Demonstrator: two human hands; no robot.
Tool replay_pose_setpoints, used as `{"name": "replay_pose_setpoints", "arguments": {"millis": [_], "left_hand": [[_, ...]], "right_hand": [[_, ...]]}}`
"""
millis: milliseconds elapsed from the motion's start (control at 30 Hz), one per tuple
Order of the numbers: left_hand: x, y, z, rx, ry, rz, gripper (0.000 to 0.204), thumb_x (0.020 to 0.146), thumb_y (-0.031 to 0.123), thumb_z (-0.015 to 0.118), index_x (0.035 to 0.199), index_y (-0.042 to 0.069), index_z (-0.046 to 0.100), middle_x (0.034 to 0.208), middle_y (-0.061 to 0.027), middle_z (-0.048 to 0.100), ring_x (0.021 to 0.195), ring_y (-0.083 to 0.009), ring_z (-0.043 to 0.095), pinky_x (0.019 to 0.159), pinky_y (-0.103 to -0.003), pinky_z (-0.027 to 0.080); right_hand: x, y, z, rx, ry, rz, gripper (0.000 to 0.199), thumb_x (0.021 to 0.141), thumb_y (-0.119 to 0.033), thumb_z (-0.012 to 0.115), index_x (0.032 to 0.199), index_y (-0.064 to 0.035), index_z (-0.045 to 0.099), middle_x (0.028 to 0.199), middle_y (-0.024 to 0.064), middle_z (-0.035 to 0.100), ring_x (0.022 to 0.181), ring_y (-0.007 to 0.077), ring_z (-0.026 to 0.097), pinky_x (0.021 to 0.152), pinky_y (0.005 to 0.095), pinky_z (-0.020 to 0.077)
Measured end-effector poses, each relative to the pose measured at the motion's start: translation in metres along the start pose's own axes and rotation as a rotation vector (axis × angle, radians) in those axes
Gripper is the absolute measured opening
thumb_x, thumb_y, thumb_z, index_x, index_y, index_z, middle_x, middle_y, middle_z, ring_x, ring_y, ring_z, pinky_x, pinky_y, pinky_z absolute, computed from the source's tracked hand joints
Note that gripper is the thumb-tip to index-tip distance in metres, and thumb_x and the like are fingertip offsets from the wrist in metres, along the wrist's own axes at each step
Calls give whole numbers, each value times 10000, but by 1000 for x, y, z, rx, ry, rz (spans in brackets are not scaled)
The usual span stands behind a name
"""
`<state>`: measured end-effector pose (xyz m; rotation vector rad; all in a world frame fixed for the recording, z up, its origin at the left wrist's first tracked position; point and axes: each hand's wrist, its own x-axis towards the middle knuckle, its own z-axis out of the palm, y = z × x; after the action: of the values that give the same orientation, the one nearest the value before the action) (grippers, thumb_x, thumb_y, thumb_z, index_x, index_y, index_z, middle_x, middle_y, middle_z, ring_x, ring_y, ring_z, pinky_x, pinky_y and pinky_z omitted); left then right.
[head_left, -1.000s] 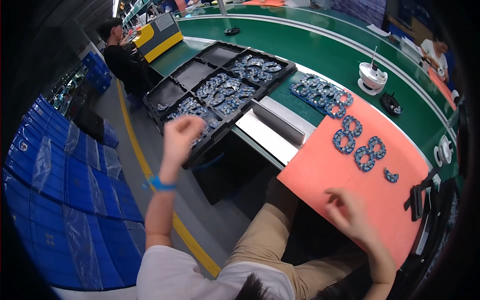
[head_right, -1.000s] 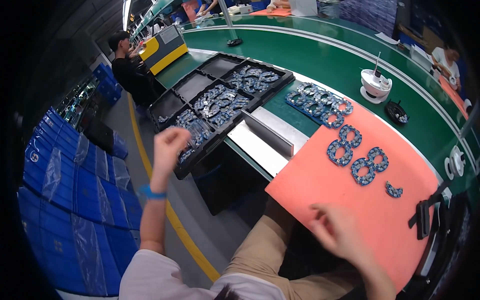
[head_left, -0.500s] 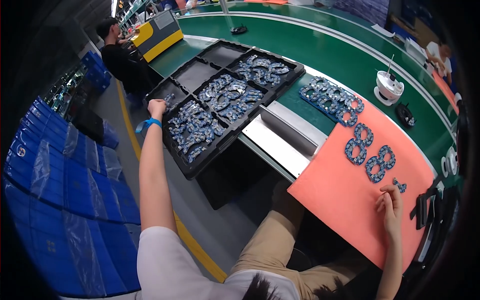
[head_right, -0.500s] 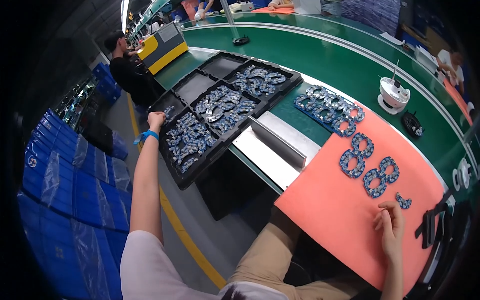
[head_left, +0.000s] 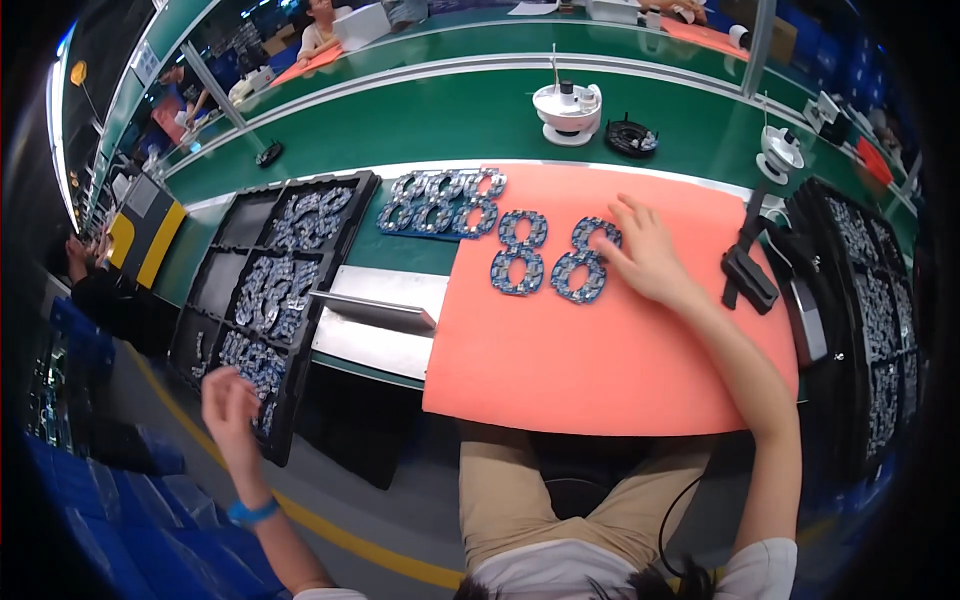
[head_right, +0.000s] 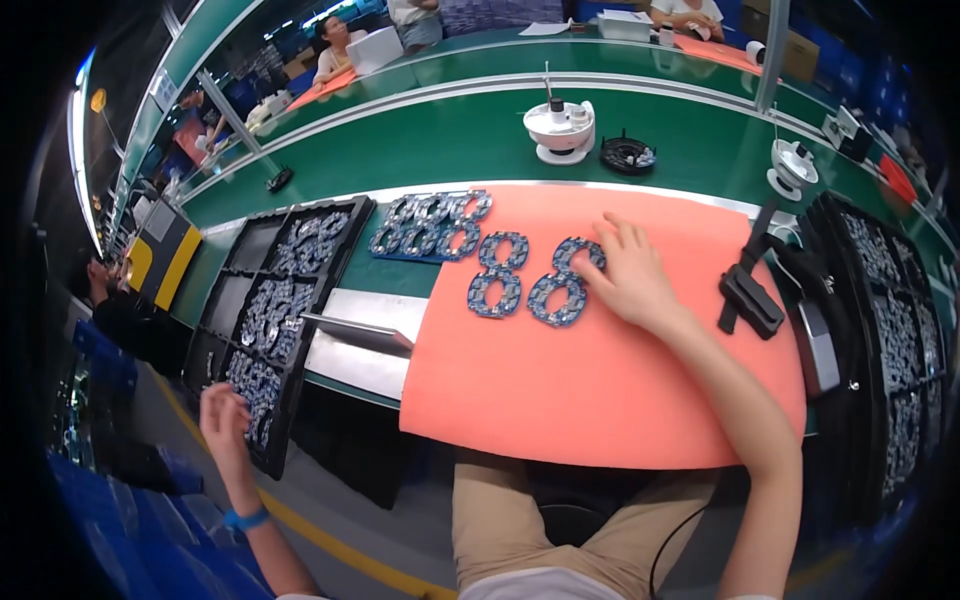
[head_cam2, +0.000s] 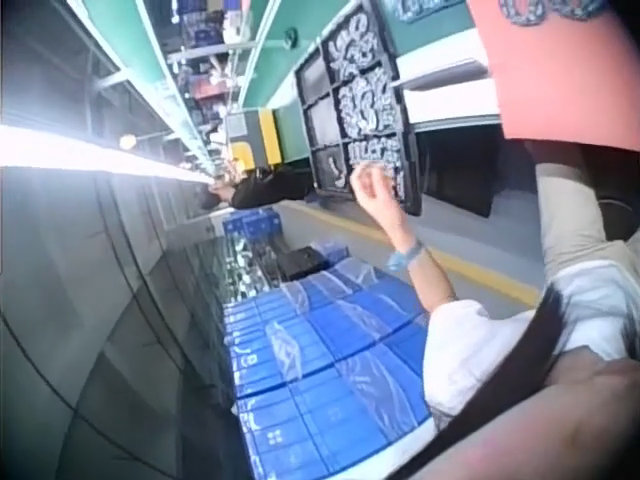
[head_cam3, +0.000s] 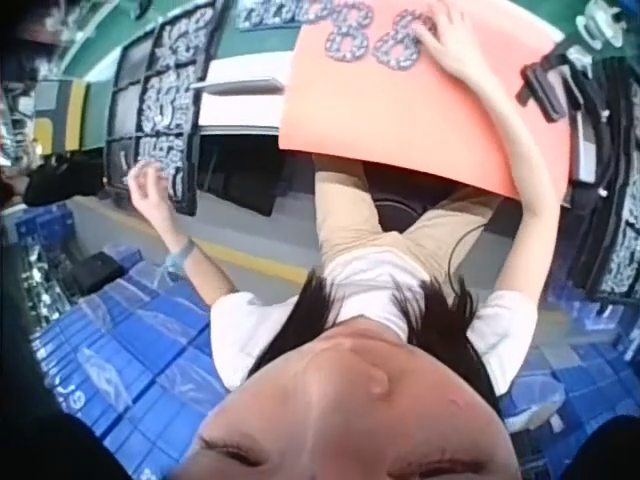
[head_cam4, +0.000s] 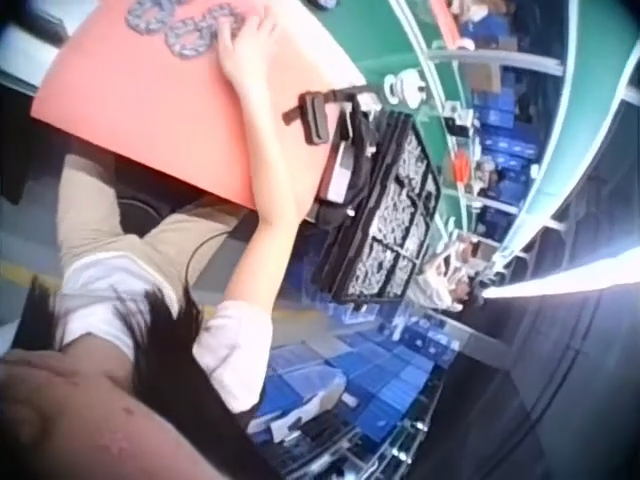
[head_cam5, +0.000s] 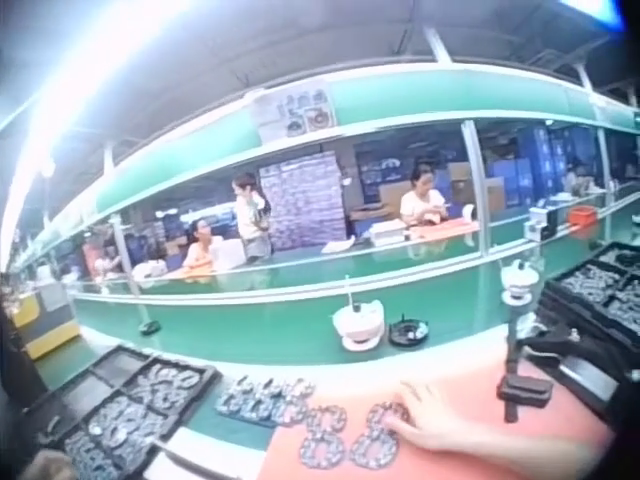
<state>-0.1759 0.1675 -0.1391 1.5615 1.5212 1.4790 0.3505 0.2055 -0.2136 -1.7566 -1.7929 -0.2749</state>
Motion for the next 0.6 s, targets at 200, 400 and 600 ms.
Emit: {"name": "replay_pose_setpoints", "arguments": {"millis": [200,400,600], "left_hand": [[-83,77,124,-185,-645,46,204,844,-13,593,1048,-12,582,916,-68,635,836,-112,608,729,-229,488],[-70,109,254,318,-741,715,794,779,326,723,1328,-80,318,1344,-246,367,1246,-344,390,954,-418,413],[-42,91,362,410,-464,769,787,727,354,745,1254,-97,373,1230,-277,422,1109,-413,445,907,-444,429]], "right_hand": [[-2,-3,-11,164,-144,104,456,841,-360,606,1117,-1,550,1247,166,510,1173,299,465,930,428,388],[-1,-8,-20,881,-18,194,324,819,-129,659,1035,-22,443,776,75,657,665,114,632,530,237,475],[3,-2,-31,1270,-85,397,348,831,-112,661,1037,-69,384,837,91,647,741,127,636,567,240,489]]}}
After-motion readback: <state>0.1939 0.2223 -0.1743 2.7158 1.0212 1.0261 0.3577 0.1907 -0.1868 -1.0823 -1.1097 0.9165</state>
